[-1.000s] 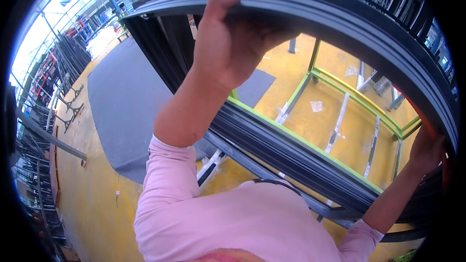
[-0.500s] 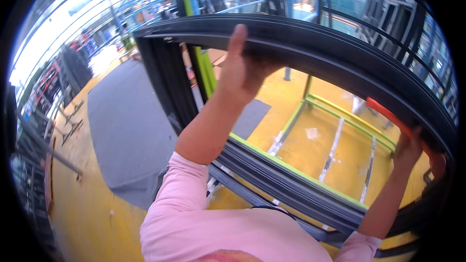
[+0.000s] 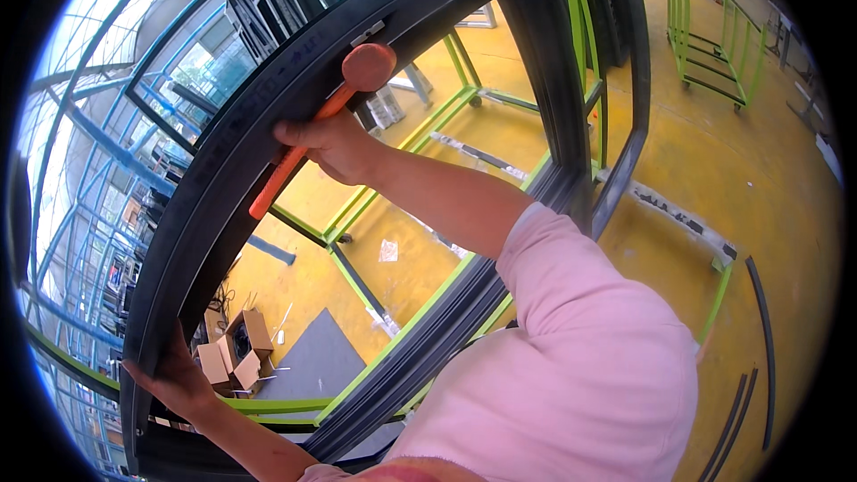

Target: The person assembles a metal window frame by inserting seal strips and striking the frame components with a rubber mallet.

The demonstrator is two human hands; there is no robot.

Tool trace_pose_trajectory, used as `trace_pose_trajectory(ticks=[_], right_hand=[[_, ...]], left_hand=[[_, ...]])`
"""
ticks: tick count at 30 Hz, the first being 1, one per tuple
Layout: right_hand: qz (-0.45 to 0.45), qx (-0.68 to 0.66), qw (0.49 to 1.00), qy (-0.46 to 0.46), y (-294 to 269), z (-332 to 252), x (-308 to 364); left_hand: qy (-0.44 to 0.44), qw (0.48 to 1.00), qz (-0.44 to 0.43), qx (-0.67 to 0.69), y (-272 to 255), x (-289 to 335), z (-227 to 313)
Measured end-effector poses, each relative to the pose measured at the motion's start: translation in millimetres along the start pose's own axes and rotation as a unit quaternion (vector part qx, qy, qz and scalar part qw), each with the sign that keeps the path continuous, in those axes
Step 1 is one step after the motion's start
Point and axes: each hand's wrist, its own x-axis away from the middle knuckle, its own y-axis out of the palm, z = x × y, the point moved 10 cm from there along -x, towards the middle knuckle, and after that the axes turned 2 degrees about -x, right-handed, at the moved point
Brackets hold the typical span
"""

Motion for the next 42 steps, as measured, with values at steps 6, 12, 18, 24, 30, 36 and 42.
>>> trace_pose_trajectory(ticks=[6, 12, 18, 24, 30, 36, 42], right_hand=[[0.041, -0.001, 0.999, 0.022, -3.5, 12.2, 4.5], [0.212, 0.083, 0.964, 0.137, -32.2, 20.0, 47.8], [0.325, 0.225, 0.892, 0.217, -98.0, -32.2, 223.3], [0.528, 0.557, 0.554, 0.322, -238.5, -103.6, 483.9], [0.551, 0.516, 0.515, 0.407, -314.4, -41.6, 578.0], [0.592, 0.395, 0.562, 0.422, -306.4, -32.5, 560.3], [0.509, 0.468, 0.522, 0.5, -313.9, -41.9, 544.6]], left_hand=[[-0.003, 1.0, 0.029, -0.004, -15.7, -13.7, -9.5], [0.022, 0.998, 0.011, -0.055, -18.6, -13.1, -22.2], [-0.079, 0.758, -0.003, -0.647, -44.5, 17.2, -3.0], [0.538, 0.367, -0.128, -0.748, 114.5, 70.6, 37.2], [0.508, 0.212, -0.122, -0.826, 176.1, 15.6, -19.0], [0.537, 0.14, -0.139, -0.82, 163.8, 6.6, -27.3], [0.497, 0.144, -0.164, -0.84, 150.3, -13.4, -16.9]])
